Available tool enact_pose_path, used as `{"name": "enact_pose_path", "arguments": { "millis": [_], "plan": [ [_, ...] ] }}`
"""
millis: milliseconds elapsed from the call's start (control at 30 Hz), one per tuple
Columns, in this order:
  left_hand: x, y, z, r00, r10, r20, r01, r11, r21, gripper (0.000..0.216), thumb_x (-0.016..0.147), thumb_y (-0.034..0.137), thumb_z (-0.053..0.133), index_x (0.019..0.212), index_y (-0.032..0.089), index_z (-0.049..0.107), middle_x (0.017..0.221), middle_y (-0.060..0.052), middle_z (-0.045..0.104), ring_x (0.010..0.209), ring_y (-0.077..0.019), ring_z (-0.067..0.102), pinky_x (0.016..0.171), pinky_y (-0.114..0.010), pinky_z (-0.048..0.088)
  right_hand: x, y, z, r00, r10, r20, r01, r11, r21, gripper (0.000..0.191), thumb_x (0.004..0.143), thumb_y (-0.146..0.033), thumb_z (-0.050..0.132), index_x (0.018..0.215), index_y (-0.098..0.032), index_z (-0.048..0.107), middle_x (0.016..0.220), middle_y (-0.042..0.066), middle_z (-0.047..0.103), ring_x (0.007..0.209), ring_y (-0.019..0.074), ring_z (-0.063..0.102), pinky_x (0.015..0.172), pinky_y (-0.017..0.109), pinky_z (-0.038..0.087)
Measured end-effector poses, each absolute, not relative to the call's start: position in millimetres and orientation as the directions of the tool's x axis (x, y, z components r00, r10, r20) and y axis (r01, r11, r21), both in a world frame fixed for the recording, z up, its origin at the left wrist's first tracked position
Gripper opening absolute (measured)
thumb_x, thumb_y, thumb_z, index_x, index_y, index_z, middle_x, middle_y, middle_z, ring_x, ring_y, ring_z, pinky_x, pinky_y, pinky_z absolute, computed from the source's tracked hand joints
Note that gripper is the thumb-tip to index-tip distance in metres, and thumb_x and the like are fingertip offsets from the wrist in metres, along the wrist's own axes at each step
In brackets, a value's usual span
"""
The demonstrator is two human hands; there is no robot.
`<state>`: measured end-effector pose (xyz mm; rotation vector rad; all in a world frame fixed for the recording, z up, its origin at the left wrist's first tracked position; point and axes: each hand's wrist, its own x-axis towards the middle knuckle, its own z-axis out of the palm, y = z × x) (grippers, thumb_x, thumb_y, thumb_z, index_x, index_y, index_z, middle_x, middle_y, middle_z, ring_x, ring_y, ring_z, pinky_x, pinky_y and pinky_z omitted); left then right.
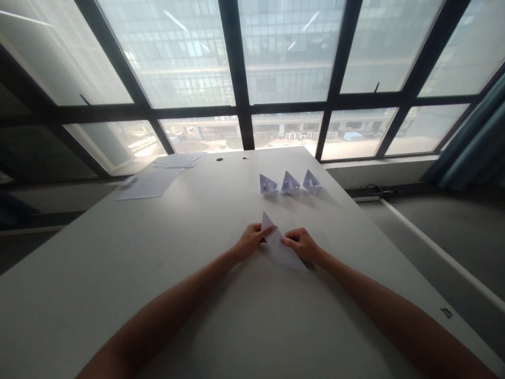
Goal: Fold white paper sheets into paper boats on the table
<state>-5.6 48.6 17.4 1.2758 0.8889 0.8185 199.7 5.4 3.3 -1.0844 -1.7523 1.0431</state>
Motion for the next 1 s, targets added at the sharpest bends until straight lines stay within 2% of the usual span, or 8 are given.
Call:
{"name": "enact_pose_path", "arguments": {
  "millis": [67,133,333,567,700,800,1000],
  "plan": [
    [-4.9,44.6,19.6,0.461,0.884,-0.075,0.135,0.014,0.991,0.043,0.070,0.051,0.079,0.078,0.009,0.073,0.067,-0.006,0.067,0.059,-0.0139,0.059,0.054,-0.022,0.045,198.8,6.2,1.9,-0.260,0.941,0.217,0.257,0.284,-0.924,0.041,0.085,-0.042,0.058,0.055,-0.018,0.044,0.055,-0.005,0.033,0.054,0.0087,0.031,0.049,0.023,0.023],
    [-4.7,41.7,22.0,0.469,0.881,-0.065,0.205,-0.036,0.978,0.041,0.069,0.049,0.079,0.074,0.009,0.072,0.062,-0.004,0.064,0.054,-0.0126,0.055,0.051,-0.022,0.044,198.1,7.3,1.4,-0.259,0.941,0.219,0.253,0.285,-0.925,0.041,0.085,-0.044,0.057,0.055,-0.017,0.045,0.055,-0.005,0.035,0.054,0.0091,0.032,0.049,0.023,0.024],
    [-6.9,39.8,26.6,0.575,0.816,-0.058,0.236,-0.098,0.967,0.042,0.070,0.050,0.077,0.075,0.009,0.073,0.062,-0.003,0.063,0.054,-0.0128,0.055,0.052,-0.023,0.043,196.8,8.2,3.5,-0.303,0.926,0.226,0.237,0.302,-0.923,0.028,0.081,-0.040,0.062,0.066,-0.016,0.056,0.062,-0.002,0.051,0.060,0.0115,0.043,0.054,0.022,0.032],
    [-6.9,41.9,25.6,0.601,0.797,-0.063,0.251,-0.113,0.961,0.046,0.073,0.056,0.073,0.069,0.010,0.068,0.054,0.002,0.054,0.048,-0.0078,0.042,0.047,-0.020,0.029,196.6,9.7,-0.7,-0.103,0.964,0.244,0.175,0.259,-0.950,0.036,0.081,-0.049,0.063,0.065,-0.018,0.053,0.060,-0.003,0.048,0.057,0.0110,0.041,0.051,0.023,0.032],
    [-6.9,42.7,22.3,0.628,0.776,-0.062,0.281,-0.152,0.948,0.054,0.081,0.062,0.062,0.064,0.010,0.065,0.051,0.002,0.049,0.047,-0.0074,0.038,0.046,-0.021,0.026,195.5,10.1,-0.9,-0.060,0.960,0.272,0.164,0.278,-0.947,0.039,0.081,-0.050,0.063,0.062,-0.018,0.052,0.056,-0.004,0.046,0.053,0.0100,0.039,0.050,0.023,0.030],
    [-6.4,42.3,20.2,0.627,0.778,-0.045,0.266,-0.160,0.951,0.057,0.083,0.063,0.058,0.062,0.010,0.064,0.051,0.001,0.048,0.047,-0.0077,0.038,0.047,-0.021,0.025,195.2,10.5,-0.1,-0.097,0.961,0.260,0.154,0.273,-0.950,0.042,0.082,-0.051,0.062,0.059,-0.018,0.051,0.053,-0.003,0.048,0.051,0.0099,0.041,0.049,0.023,0.031],
    [-2.6,39.3,20.0,0.596,0.802,-0.042,0.197,-0.095,0.976,0.059,0.083,0.066,0.056,0.079,0.008,0.070,0.059,-0.002,0.057,0.051,-0.0104,0.045,0.049,-0.022,0.032,196.9,9.9,1.9,-0.333,0.932,0.144,0.134,0.198,-0.971,0.040,0.082,-0.050,0.061,0.064,-0.015,0.059,0.057,0.001,0.058,0.052,0.0114,0.049,0.050,0.023,0.035]
  ]
}}
